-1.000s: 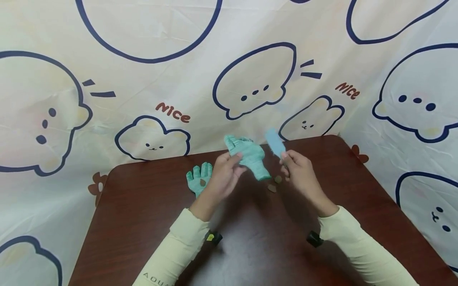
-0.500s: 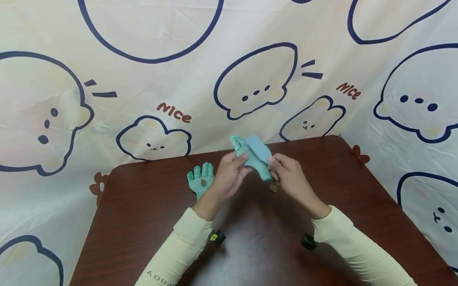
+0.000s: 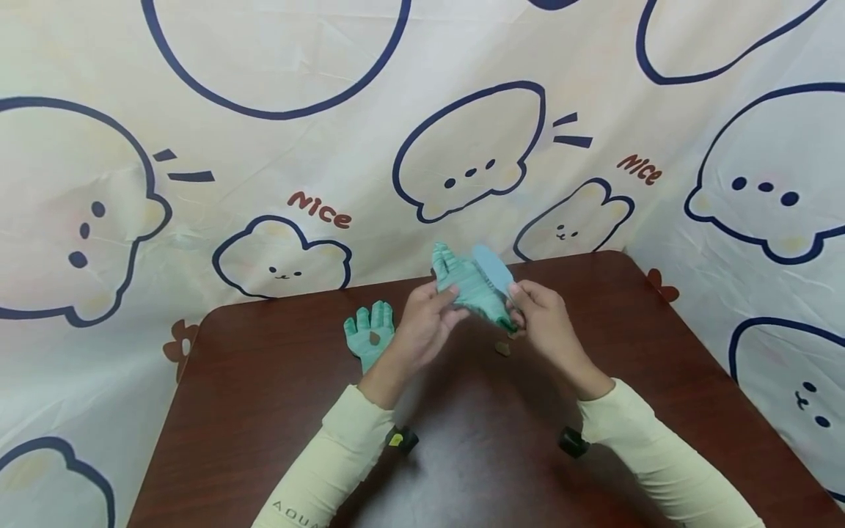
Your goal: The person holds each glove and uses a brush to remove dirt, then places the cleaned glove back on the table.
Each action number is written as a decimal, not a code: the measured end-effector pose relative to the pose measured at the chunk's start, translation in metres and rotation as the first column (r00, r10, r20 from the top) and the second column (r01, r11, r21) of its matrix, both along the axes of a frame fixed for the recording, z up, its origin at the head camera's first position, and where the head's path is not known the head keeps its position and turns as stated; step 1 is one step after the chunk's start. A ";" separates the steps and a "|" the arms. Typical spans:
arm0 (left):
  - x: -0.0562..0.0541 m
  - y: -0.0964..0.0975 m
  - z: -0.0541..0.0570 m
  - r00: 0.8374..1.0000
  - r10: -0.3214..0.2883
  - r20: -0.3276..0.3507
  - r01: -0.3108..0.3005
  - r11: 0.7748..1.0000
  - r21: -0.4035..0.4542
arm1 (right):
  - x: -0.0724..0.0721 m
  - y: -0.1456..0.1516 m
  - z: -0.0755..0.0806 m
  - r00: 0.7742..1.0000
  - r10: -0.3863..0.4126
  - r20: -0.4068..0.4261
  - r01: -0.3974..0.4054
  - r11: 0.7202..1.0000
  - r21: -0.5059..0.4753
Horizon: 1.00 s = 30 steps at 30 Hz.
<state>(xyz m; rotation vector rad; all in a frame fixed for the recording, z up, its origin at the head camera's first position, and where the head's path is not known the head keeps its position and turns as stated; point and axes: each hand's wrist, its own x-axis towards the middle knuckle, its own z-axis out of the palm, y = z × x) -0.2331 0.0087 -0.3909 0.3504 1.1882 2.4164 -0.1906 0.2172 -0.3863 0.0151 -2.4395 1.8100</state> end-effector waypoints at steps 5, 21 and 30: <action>-0.003 -0.014 0.004 0.996 0.087 0.033 -0.089 0.994 0.065 | -0.002 0.016 -0.002 0.999 -0.049 0.014 0.049 0.998 -0.028; -0.002 -0.001 0.000 0.992 -0.038 -0.121 0.025 0.994 -0.106 | 0.011 -0.021 0.006 0.981 0.187 0.049 -0.175 0.968 -0.182; -0.002 -0.003 0.000 0.997 -0.019 -0.074 0.015 0.999 -0.050 | 0.005 -0.006 0.002 1.000 0.025 -0.005 -0.025 1.000 0.009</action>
